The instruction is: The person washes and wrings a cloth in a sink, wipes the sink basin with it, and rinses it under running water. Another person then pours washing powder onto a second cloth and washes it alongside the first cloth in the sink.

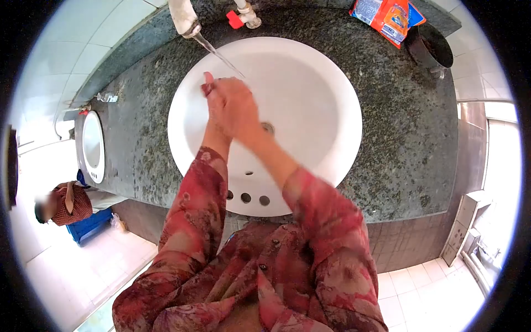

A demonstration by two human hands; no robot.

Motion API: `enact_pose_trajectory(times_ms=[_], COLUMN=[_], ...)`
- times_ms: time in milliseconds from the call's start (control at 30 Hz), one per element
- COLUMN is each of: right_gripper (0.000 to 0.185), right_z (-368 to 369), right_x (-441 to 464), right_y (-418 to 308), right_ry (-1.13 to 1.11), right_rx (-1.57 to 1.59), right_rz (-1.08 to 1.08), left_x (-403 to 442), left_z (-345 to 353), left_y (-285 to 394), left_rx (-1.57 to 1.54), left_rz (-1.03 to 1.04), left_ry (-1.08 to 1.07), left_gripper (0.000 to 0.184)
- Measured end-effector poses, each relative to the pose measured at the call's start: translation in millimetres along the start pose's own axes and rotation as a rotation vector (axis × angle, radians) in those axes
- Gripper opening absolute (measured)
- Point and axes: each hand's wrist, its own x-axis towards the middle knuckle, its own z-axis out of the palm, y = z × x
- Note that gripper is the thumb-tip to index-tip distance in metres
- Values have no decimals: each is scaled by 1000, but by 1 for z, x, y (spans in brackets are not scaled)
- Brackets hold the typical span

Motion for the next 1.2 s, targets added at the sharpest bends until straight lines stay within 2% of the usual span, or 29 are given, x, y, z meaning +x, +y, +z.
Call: enact_pose_trajectory(times_ms=[33, 100, 167, 200, 267, 333, 367, 400, 467, 500, 567, 600, 633, 667, 733, 767, 800, 867, 900, 967, 1000, 1067, 1100, 1133, 1167, 1200], right_gripper=[30, 29, 28, 25, 24, 18, 14, 28, 31, 31, 33, 32, 32, 32, 34, 34, 36, 37, 37, 35, 35, 36, 36, 37, 37, 39], right_z=[1, 10, 15, 4, -1, 15, 15, 15, 21, 22, 26, 20, 14, 9, 0, -4, 18, 19, 21, 25, 25, 15, 14, 14, 12, 8], right_x=[2, 5, 15, 32, 41, 11, -3, -12, -41, -33, -2, 21, 35, 33, 29, 6, -19, -44, -40, -17, 0, 27, 19, 10, 6, 3], right_y=[4, 25, 45, 44, 56, 53, 32, 14, -24, -16, 16, 40, 57, 53, 44, 15, 13, -24, -17, 14, 37, 74, 78, 81, 72, 61], right_ry=[-1, -61, -117, -83, -118, -11, 94, -2, 200, 200, 31, 30, 24, 20, -272, -155, 68, 166, 167, 199, 198, -39, -46, -67, -85, -83], right_rx=[1, -379, -761, -622, -512, -410, -137, -282, -416, -416, -494, -416, -340, -340, -390, -182, -407, -367, -365, -409, -410, -632, -633, -118, 146, 403], right_rz=[1, -62, -130, 150, 203, 81, 45, -94, -196, -196, 53, 169, 287, 291, 401, 290, -74, -134, -128, -82, -82, 81, 92, 284, 368, 462], left_x=[-20, -32, -28, -12, -19, -18, -22, -27, -42, -42, -12, -30, -33, -39, -34, -30, -35, -45, -40, -25, -33, -40, -42, -41, -40, -41], left_z=[19, 27, 26, 14, 5, 1, -1, -4, 11, 11, -28, 20, 17, 15, 8, 10, 12, 42, 29, -2, 12, 37, 35, 30, 28, 30], left_y=[2, -1, -20, -27, -41, -24, -11, 0, 0, 0, -1, -22, -29, -32, -15, -1, 11, 17, 14, 2, -14, -29, -25, -17, -12, -10], left_rx=[-37, -64, 380, -151, -214, -198, -11, 47, -44, -74, 245, -64, -133, -209, -153, -85, -97, -20, -16, 319, 32, 55, 53, 303, 554, 554], left_rz=[39, 77, 164, -14, 33, 58, 114, 81, 111, 122, -126, 22, 11, 2, 0, -2, 26, 62, 58, -40, -7, 133, 125, 209, 296, 296], left_ry=[9, 30, 116, 180, 197, 131, 46, 67, 91, 99, -176, 167, 126, 95, 160, 210, 71, 206, 211, -190, 152, 185, 194, 132, 61, 67], left_gripper=[44, 40, 33, 34, 34, 39, 50, 61, 62, 63, 58, 50, 49, 48, 47, 45, 42, 37, 37, 33, 30, 33, 33, 37, 42, 42])
